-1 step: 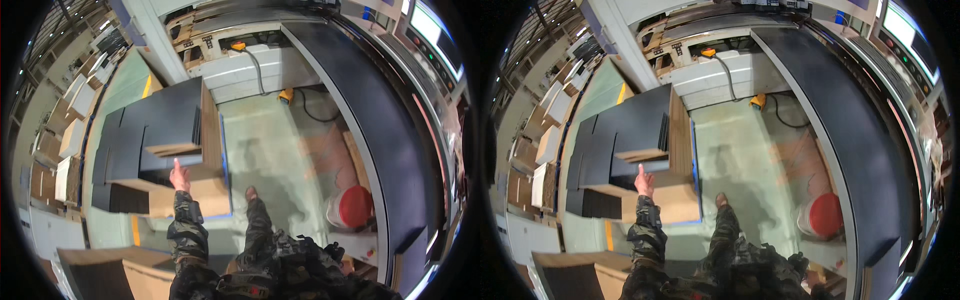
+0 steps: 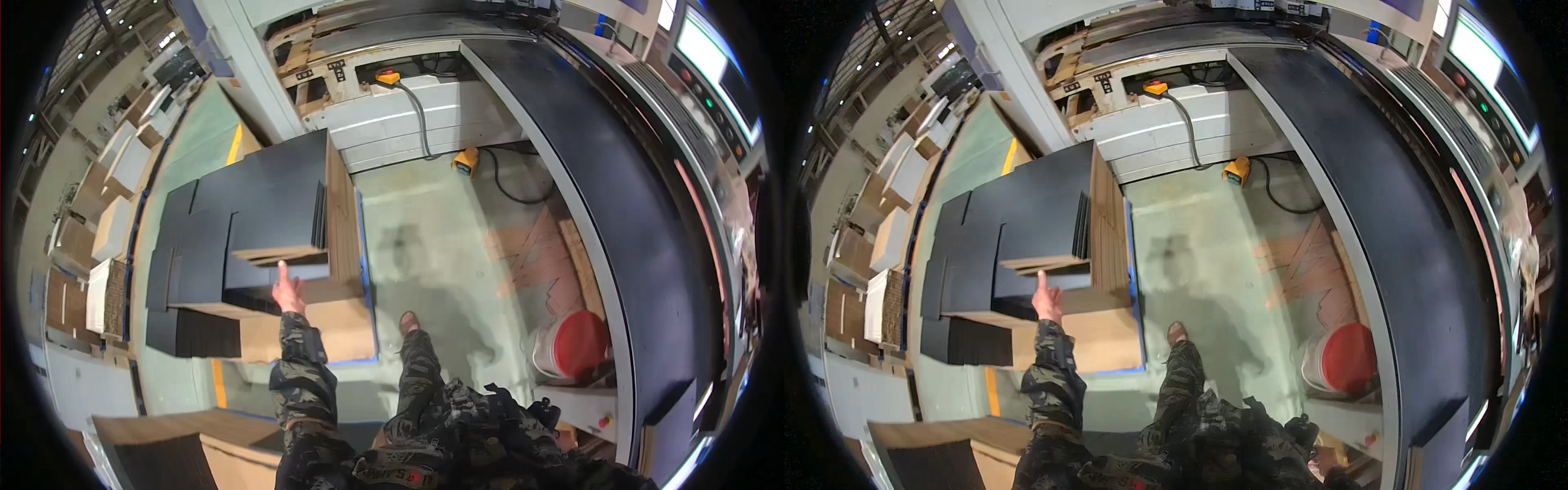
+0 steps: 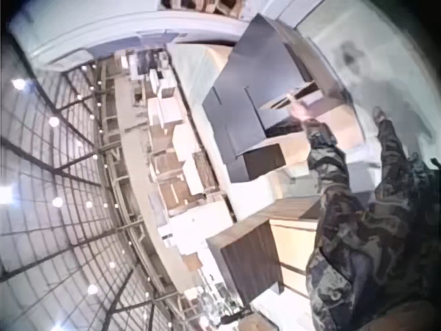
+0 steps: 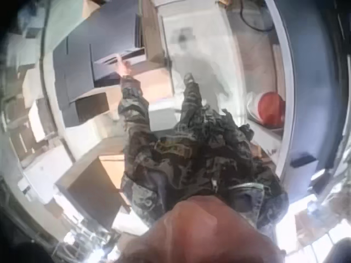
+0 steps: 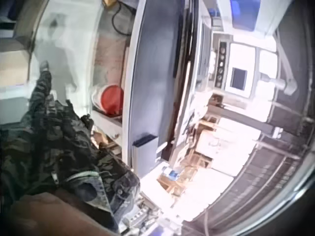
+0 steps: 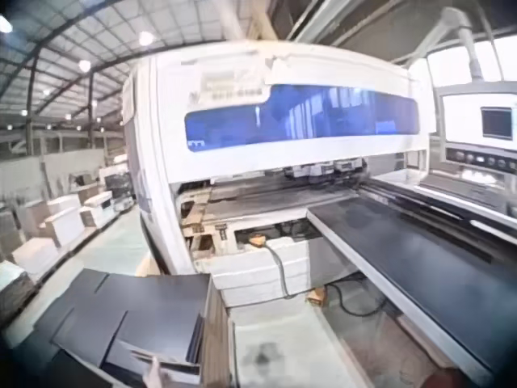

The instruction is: Manufacturing and inspecting wooden furniture panels using industrial machinery and manual tools.

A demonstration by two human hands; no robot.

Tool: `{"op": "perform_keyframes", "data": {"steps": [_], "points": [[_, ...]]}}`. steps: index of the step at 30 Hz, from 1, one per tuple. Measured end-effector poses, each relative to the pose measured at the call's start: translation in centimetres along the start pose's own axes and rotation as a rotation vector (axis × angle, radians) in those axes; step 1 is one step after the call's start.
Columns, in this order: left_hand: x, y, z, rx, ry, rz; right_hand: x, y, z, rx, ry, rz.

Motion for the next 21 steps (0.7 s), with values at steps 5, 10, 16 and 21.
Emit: {"op": "perform_keyframes", "data": {"steps": [5,10,16,21], "points": [[0.8,-7.7,-5.9,-0.33,-0.222,0.025,3.6,-6.5,6.0,-0.047,-0.019,0.015],[3.6,-10.6,-2.7,-0.46,-0.195,-0.091,9.0,-17.8,14.0,0.08,-0.436,-0.323],[5.5,-10.6,4.5,-0.242,0.165,-0.013,16.6,-31.1,18.4,0.105,-0.825,-0.461],[2.8,-8.0,2.0,-0.201,0.367,0.28,16.2,-40.0,20.4,0.319,-0.609,-0.324]]}}
Point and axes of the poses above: each hand's wrist, its own y-axis away from the middle knuckle, its own z-axis out of the back of the hand, x = y × z, the point moved 2 cm from there along -y, towards the middle knuckle, and after that the axes turned 8 degrees about -x, right-handed, at the moved point
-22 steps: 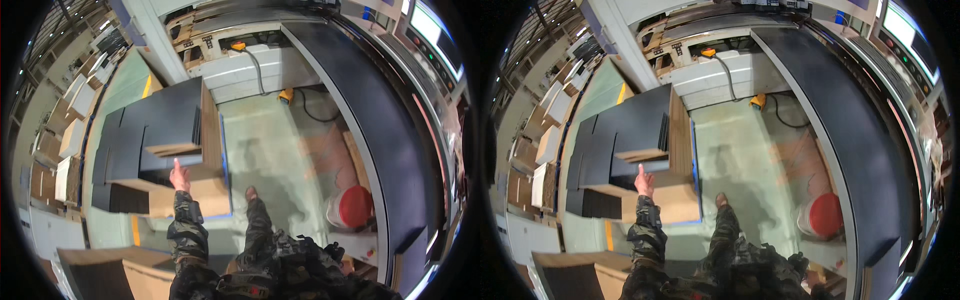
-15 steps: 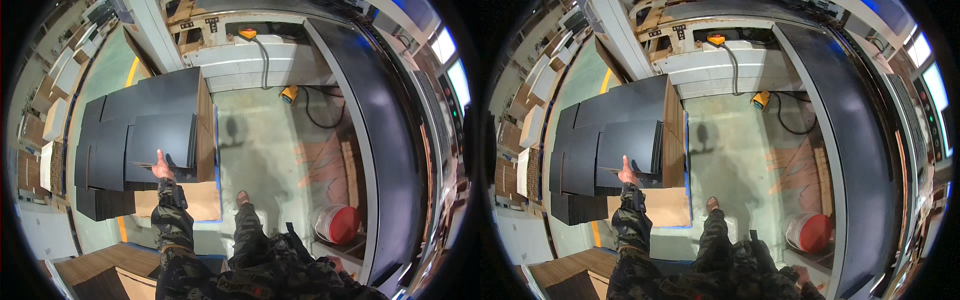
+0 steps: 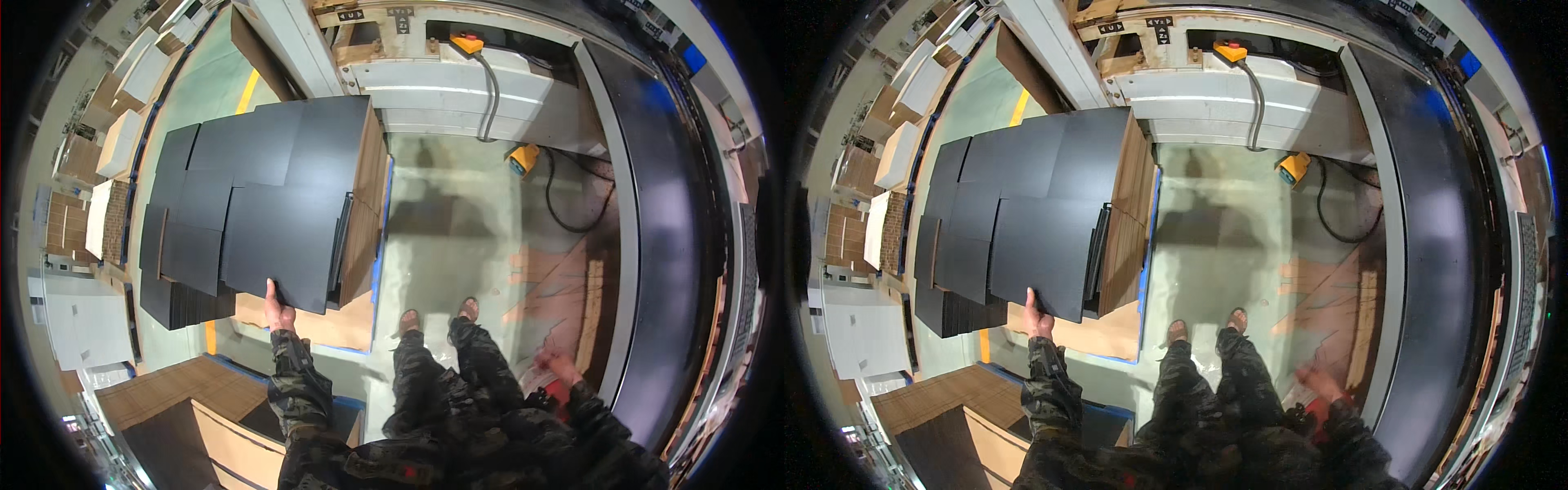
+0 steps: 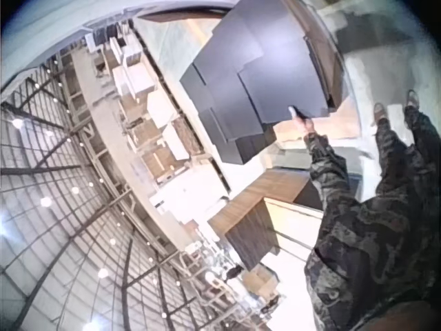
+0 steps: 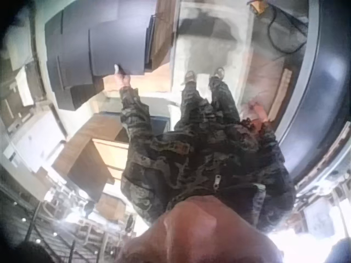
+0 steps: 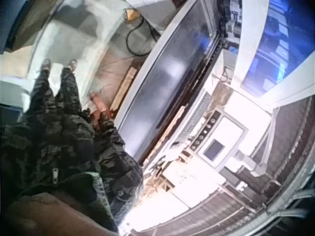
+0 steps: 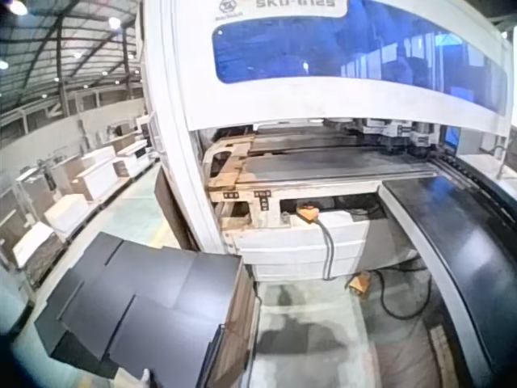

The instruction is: Manufacturing and inspecting wooden furniture panels using industrial machinery and manual tools.

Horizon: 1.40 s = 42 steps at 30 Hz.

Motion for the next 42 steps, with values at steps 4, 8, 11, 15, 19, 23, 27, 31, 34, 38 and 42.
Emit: {"op": "perform_keyframes", "data": {"steps": [4,8,11,15,19,23,27,31,34,38,42], "points": [[-1.3,4.3,-1.3,-0.096,-0.105,0.018,5.8,-1.5,2.0,-0.063,-0.023,-0.009],[-1.8,8.1,-4.6,0.148,-0.026,0.015,12.2,-1.0,1.5,0.007,0.041,0.174],[-0.1,14.7,-11.8,0.214,-0.118,-0.294,17.0,0.1,1.1,-0.067,0.057,0.341],[-0.1,24.3,-20.2,0.201,-0.776,-0.935,22.4,2.0,2.5,-0.184,0.041,0.48],[0.6,31.2,-28.0,0.937,-1.024,-2.104,23.7,3.2,4.4,-0.287,-0.085,0.63],[2.7,32.0,-31.6,1.221,-0.968,-2.402,23.1,5.6,6.0,-0.441,-0.108,0.635],[4.3,31.1,-34.4,1.359,-0.834,-2.397,22.2,7.1,6.3,-0.596,-0.152,0.628],[5.8,30.8,-37.6,1.478,-0.715,-2.386,20.1,6.1,6.4,-0.82,-0.19,0.587],[7.2,29.7,-40.7,1.561,-0.616,-2.391,19.6,6.0,6.2,-0.978,-0.3,0.566],[7.1,27.7,-44.3,1.646,-0.523,-2.37,19.5,4.3,5.5,-1.291,-0.336,0.569],[8.6,26.3,-48.8,1.821,-0.409,-2.304,17.0,4.1,6.2,-1.858,0.121,0.512]]}}
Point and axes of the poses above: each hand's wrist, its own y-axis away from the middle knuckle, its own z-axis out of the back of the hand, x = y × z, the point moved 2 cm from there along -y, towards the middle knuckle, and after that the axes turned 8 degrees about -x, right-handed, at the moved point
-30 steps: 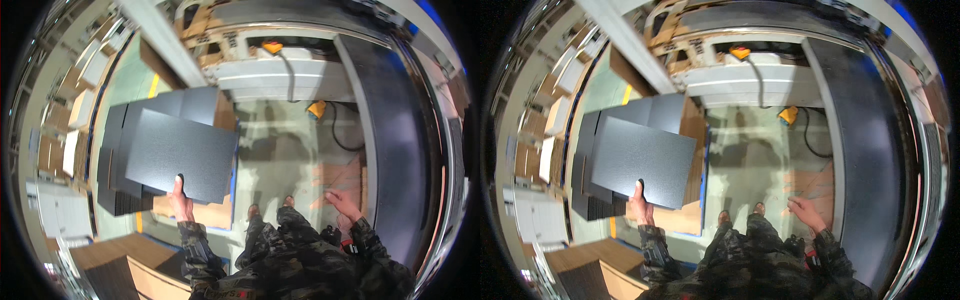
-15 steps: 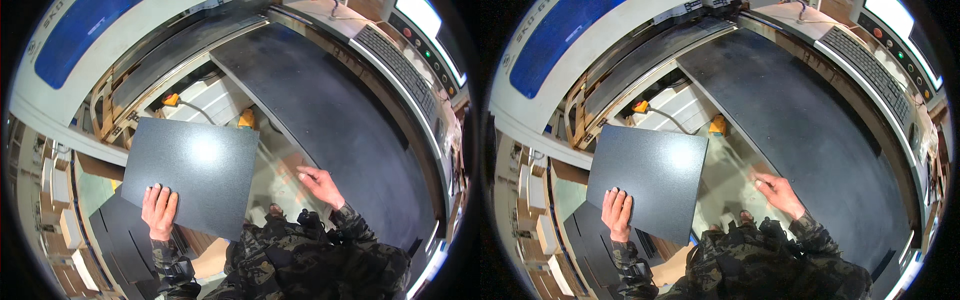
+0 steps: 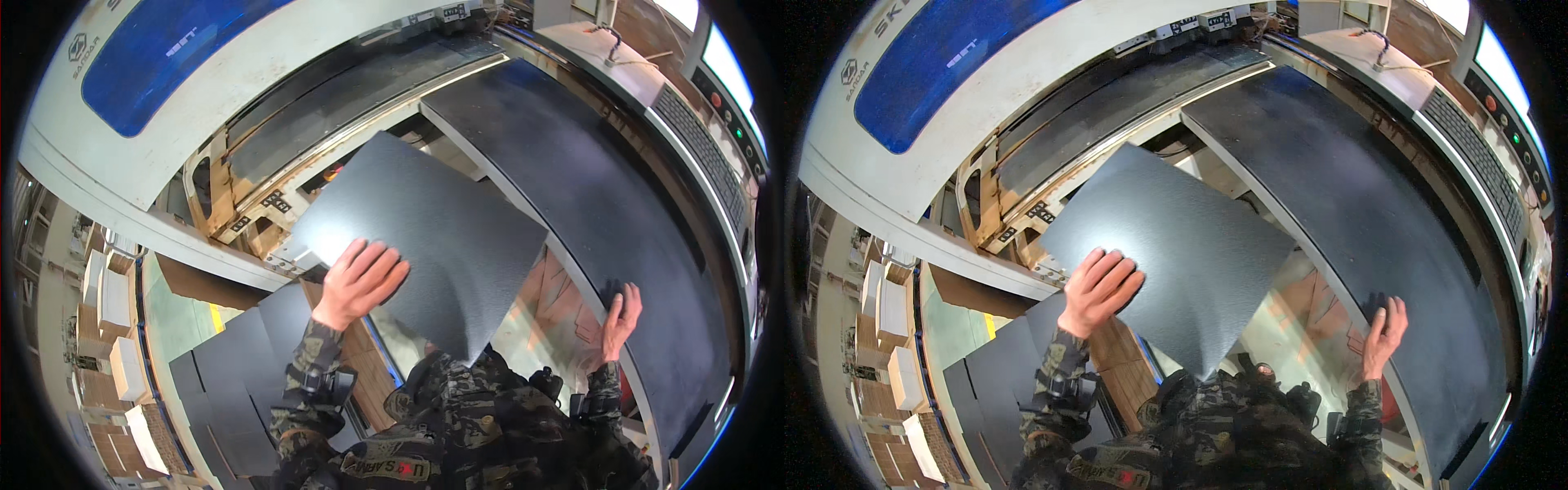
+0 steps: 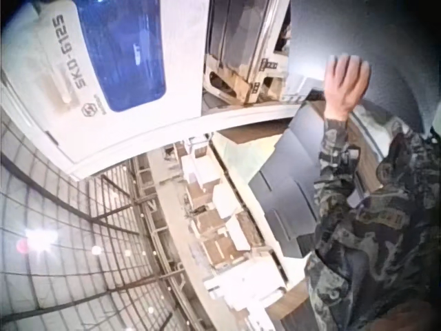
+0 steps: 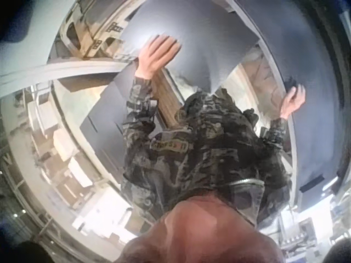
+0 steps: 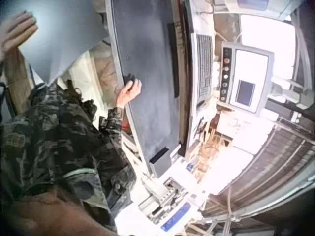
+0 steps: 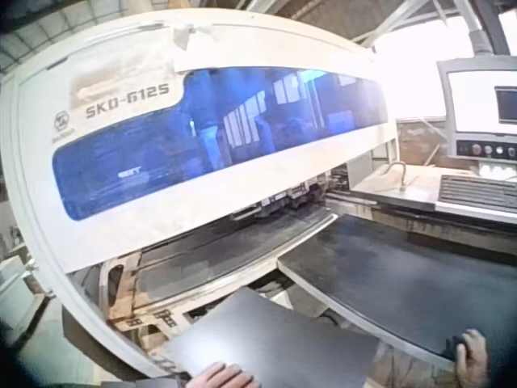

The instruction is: Manufacturing and inspecting wooden furniture panels using industrial machinery and manual tools.

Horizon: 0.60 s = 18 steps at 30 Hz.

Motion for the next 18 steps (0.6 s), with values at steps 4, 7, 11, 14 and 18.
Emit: {"op": "perform_keyframes", "data": {"steps": [4,7,11,14,18], "points": [[2.4,-0.2,-1.7,-0.075,0.057,-0.046,-3.4,0.6,0.1,-0.083,0.239,0.074],[3.3,-0.4,-3.4,-0.1,0.121,-0.054,-4.6,0.8,0.6,-0.119,0.371,0.031],[3.9,-1.7,-5.0,-0.099,0.166,-0.086,-3.1,0.4,0.4,-0.078,0.419,-0.016],[4.0,-2.9,-6.1,-0.107,0.196,-0.108,-3.0,0.6,0.6,-0.068,0.405,-0.015],[3.6,-5.2,-7.9,-0.114,0.228,-0.134,-0.9,-0.7,1.2,-0.1,0.392,-0.044]]}}
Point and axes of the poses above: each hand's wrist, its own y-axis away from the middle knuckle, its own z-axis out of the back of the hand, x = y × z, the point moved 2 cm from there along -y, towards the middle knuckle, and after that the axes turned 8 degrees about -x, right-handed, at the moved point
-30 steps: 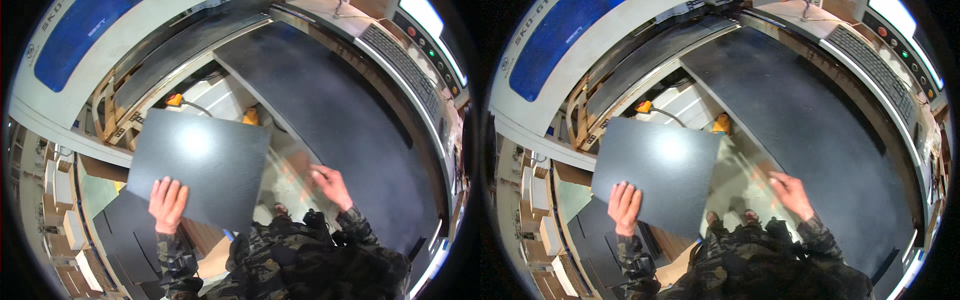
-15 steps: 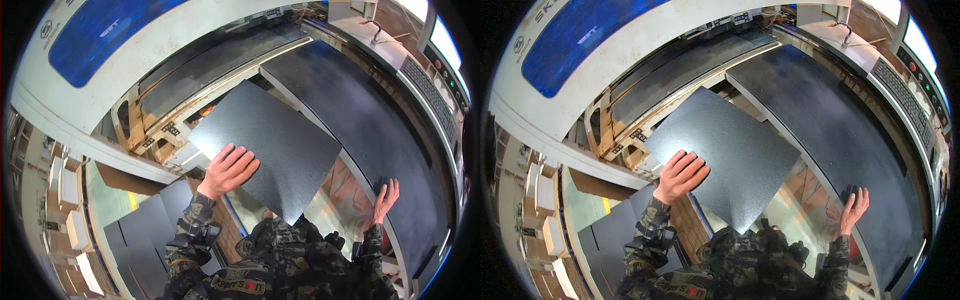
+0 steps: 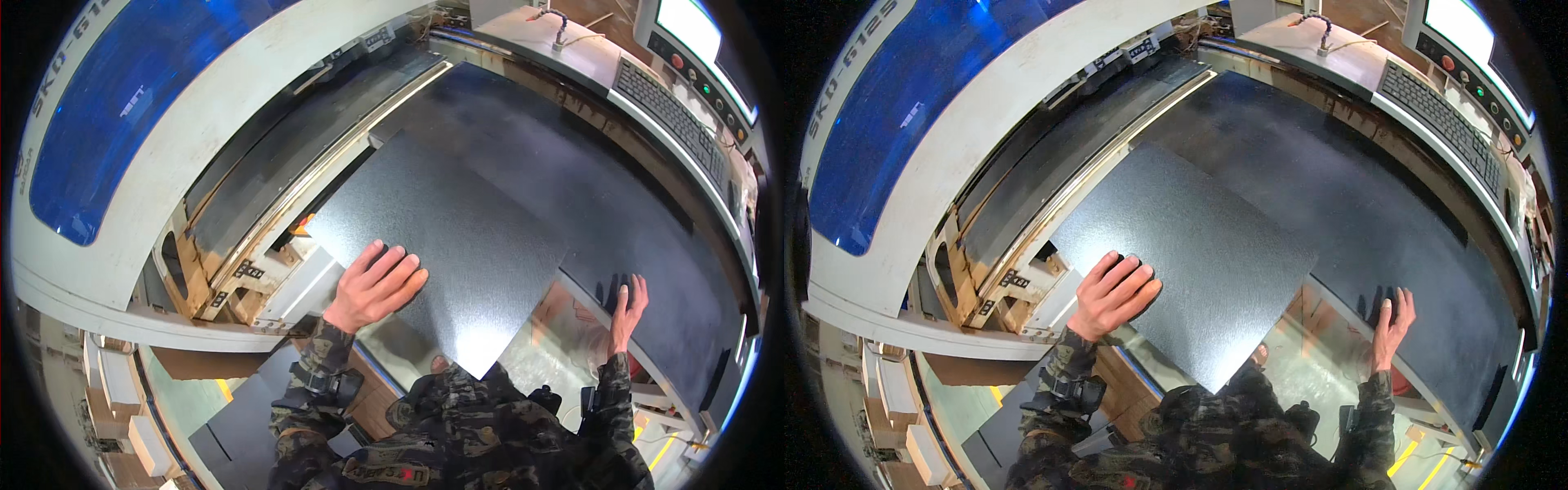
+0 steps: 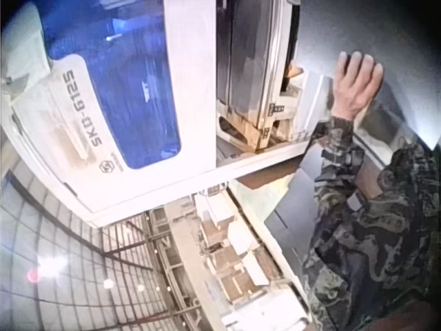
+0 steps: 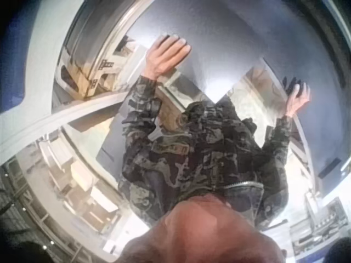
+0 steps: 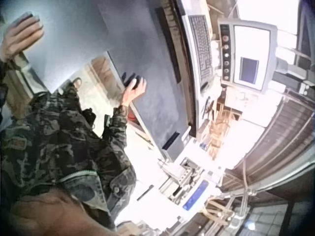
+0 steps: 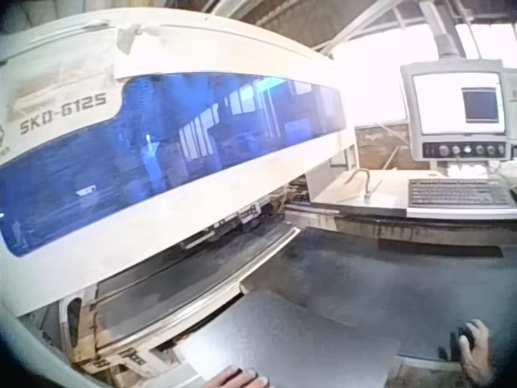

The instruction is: Manufacturing and inspecting wooden furniture panels using industrial machinery and manual tools.

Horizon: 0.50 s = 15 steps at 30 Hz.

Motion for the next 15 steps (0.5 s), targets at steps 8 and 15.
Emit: {"op": "perform_keyframes", "data": {"steps": [8,15], "points": [[0.5,-6.7,-3.7,0.016,0.185,-0.243,10.6,-10.8,-2.0,1.048,-1.612,-0.619],[0.4,-10.5,-7.6,-0.019,0.288,-0.4,14.0,-15.7,-3.7,1.238,-1.739,-0.689]]}}
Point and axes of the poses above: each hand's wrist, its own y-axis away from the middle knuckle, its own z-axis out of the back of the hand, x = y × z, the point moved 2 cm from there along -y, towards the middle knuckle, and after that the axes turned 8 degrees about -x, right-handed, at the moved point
